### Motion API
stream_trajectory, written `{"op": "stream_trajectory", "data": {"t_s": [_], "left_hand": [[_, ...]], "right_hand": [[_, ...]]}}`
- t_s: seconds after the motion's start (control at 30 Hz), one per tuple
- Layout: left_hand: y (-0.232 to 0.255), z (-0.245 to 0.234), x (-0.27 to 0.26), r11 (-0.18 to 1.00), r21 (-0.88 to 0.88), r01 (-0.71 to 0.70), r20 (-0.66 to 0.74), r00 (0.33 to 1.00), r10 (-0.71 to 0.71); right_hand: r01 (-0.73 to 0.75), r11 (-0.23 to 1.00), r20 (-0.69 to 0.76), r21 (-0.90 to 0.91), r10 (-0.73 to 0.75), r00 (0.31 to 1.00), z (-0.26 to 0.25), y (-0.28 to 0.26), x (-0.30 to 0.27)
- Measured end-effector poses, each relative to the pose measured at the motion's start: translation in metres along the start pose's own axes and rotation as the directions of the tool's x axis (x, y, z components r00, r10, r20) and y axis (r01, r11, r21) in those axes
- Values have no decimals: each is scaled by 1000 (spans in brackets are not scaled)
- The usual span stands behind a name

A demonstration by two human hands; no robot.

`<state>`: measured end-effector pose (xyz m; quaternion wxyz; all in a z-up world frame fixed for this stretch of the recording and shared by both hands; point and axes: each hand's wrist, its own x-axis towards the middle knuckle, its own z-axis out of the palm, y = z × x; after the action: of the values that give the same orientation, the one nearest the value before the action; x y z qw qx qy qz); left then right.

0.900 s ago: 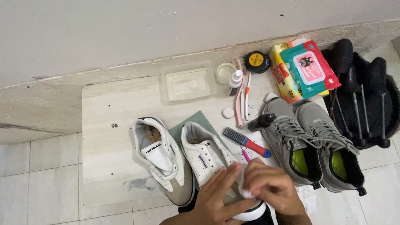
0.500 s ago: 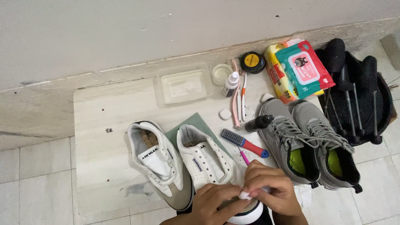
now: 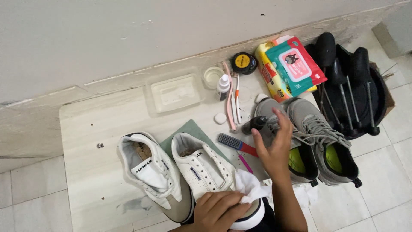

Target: The person wipes the sole and side of a white sneaker with a white cloth. They hold the shoe in their left hand and rub the surface with the cloth in their right hand, focusing on the bottom edge and side panels.

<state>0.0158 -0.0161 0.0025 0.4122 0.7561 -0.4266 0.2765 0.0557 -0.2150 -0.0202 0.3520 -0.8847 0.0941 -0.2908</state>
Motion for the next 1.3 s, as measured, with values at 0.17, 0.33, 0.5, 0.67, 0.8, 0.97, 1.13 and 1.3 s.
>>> {"op": "stream_trajectory", "data": {"t_s": [0.17, 0.33, 0.5, 0.67, 0.8, 0.97, 1.13, 1.3], "left_hand": [[-3, 1, -8, 1000, -20, -21, 65, 998, 22], [0, -1, -8, 999, -39, -3, 84, 996, 6], [3, 1, -6, 999, -39, 25, 37, 999, -23], [3, -1, -3, 997, -70, 25, 106, 994, -18], [10, 1, 8, 996, -57, 68, 88, 994, -63], [9, 3, 5, 993, -92, 74, 200, 978, -55], [12, 4, 5, 989, -95, 118, 272, 958, -88], [14, 7, 8, 997, -71, 25, 252, 968, -6]], "right_hand": [[-15, 995, 41, -99, 19, 999, 7, 19, -4], [36, 965, 67, -258, -19, 998, 13, 21, -2], [58, 978, 45, -198, -50, 998, 15, 26, -2], [0, 988, -56, 152, 9, 998, -10, 22, -20], [137, 913, -269, 385, -31, 963, -29, 28, -45], [143, 872, -271, 469, -12, 962, -42, 31, -89], [228, 935, -72, 273, -216, 974, -65, 31, -114], [17, 954, 118, 300, -55, 991, -85, 2, -77]]}}
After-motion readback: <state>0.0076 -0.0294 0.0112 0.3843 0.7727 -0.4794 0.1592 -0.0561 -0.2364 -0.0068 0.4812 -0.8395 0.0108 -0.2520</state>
